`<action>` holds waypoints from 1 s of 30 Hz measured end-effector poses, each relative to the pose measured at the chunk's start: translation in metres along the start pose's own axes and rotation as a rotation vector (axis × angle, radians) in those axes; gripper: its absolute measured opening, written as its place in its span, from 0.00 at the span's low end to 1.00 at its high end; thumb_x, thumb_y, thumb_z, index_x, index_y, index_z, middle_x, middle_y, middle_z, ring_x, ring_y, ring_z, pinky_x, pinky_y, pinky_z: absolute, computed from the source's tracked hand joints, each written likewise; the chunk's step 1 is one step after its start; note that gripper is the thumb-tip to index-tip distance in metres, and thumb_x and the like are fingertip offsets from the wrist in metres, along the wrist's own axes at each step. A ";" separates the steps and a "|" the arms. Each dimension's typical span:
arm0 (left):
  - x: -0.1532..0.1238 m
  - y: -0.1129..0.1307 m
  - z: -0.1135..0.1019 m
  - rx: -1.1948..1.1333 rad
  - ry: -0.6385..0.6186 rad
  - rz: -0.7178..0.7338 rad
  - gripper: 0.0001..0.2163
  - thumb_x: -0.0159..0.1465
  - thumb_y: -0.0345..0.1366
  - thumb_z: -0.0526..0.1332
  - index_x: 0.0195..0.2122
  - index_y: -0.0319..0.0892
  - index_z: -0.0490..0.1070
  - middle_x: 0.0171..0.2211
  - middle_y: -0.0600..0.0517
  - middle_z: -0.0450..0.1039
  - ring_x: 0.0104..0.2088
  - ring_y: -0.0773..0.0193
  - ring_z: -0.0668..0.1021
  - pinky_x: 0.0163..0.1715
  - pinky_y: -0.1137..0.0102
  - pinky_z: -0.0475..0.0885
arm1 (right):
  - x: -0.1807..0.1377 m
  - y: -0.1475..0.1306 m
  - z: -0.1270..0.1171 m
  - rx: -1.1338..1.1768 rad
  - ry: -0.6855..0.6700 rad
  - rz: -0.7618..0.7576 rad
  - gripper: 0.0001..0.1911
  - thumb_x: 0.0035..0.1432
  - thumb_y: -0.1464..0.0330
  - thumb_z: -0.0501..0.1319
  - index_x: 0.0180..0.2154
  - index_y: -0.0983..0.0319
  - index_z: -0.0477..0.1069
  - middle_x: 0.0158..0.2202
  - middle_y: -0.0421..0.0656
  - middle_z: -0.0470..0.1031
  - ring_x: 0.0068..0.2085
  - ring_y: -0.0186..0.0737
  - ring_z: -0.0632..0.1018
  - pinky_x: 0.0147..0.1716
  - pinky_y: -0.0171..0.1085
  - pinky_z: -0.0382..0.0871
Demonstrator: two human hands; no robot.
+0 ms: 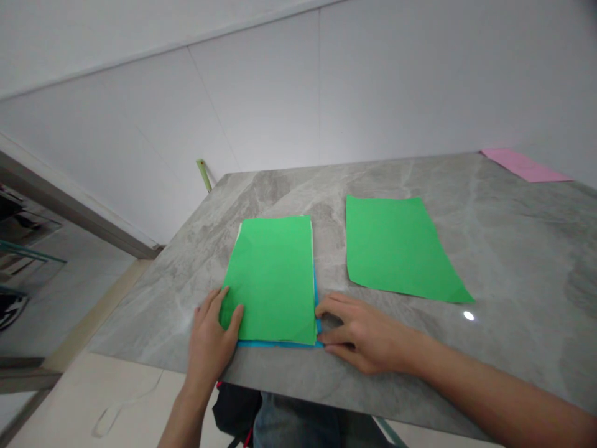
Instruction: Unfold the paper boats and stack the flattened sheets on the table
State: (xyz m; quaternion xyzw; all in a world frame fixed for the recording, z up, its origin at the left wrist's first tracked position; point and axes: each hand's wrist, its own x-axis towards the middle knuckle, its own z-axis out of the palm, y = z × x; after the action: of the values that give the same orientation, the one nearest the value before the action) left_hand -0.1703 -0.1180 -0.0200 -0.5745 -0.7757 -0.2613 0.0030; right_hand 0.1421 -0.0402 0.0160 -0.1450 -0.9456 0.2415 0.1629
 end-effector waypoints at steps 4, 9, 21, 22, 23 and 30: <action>-0.007 0.000 0.002 0.008 -0.007 0.018 0.24 0.65 0.50 0.55 0.56 0.40 0.69 0.59 0.39 0.69 0.61 0.44 0.70 0.62 0.45 0.62 | 0.000 0.001 0.004 0.093 0.096 0.009 0.07 0.57 0.74 0.59 0.31 0.62 0.76 0.42 0.49 0.75 0.43 0.44 0.75 0.43 0.42 0.72; -0.012 0.000 -0.001 -0.033 -0.001 0.026 0.24 0.66 0.51 0.55 0.56 0.40 0.68 0.58 0.39 0.70 0.61 0.45 0.70 0.63 0.46 0.61 | 0.007 0.012 0.004 0.165 0.447 0.164 0.11 0.58 0.74 0.56 0.26 0.60 0.71 0.30 0.45 0.75 0.32 0.38 0.76 0.32 0.38 0.71; -0.024 -0.005 -0.010 0.036 -0.106 0.219 0.45 0.55 0.57 0.66 0.68 0.43 0.52 0.63 0.35 0.61 0.64 0.36 0.63 0.61 0.35 0.54 | 0.172 0.101 -0.023 -0.309 0.130 0.359 0.31 0.62 0.57 0.61 0.60 0.69 0.65 0.63 0.62 0.64 0.64 0.63 0.64 0.63 0.60 0.51; -0.024 -0.005 -0.010 0.057 -0.125 0.239 0.50 0.51 0.59 0.69 0.69 0.44 0.48 0.64 0.34 0.59 0.65 0.34 0.62 0.61 0.34 0.52 | 0.181 0.108 -0.023 -0.307 0.115 0.377 0.30 0.63 0.56 0.59 0.60 0.68 0.66 0.62 0.62 0.66 0.63 0.63 0.66 0.61 0.61 0.53; -0.024 -0.004 -0.011 0.074 -0.143 0.252 0.54 0.48 0.59 0.70 0.70 0.45 0.45 0.65 0.34 0.58 0.66 0.33 0.61 0.61 0.33 0.50 | 0.188 0.114 -0.022 -0.304 0.104 0.396 0.30 0.64 0.55 0.57 0.59 0.68 0.66 0.60 0.62 0.69 0.61 0.63 0.69 0.60 0.60 0.56; -0.024 -0.007 -0.012 0.048 -0.201 0.244 0.51 0.51 0.57 0.69 0.70 0.47 0.43 0.65 0.36 0.59 0.66 0.35 0.61 0.61 0.32 0.48 | 0.192 0.119 -0.010 -0.298 0.124 0.437 0.27 0.63 0.53 0.58 0.56 0.64 0.70 0.58 0.57 0.72 0.59 0.61 0.70 0.59 0.58 0.58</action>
State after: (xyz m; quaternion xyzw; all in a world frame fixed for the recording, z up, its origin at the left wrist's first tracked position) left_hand -0.1717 -0.1457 -0.0195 -0.6873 -0.7026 -0.1817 -0.0291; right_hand -0.0045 0.1315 0.0104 -0.3824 -0.9052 0.1197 0.1415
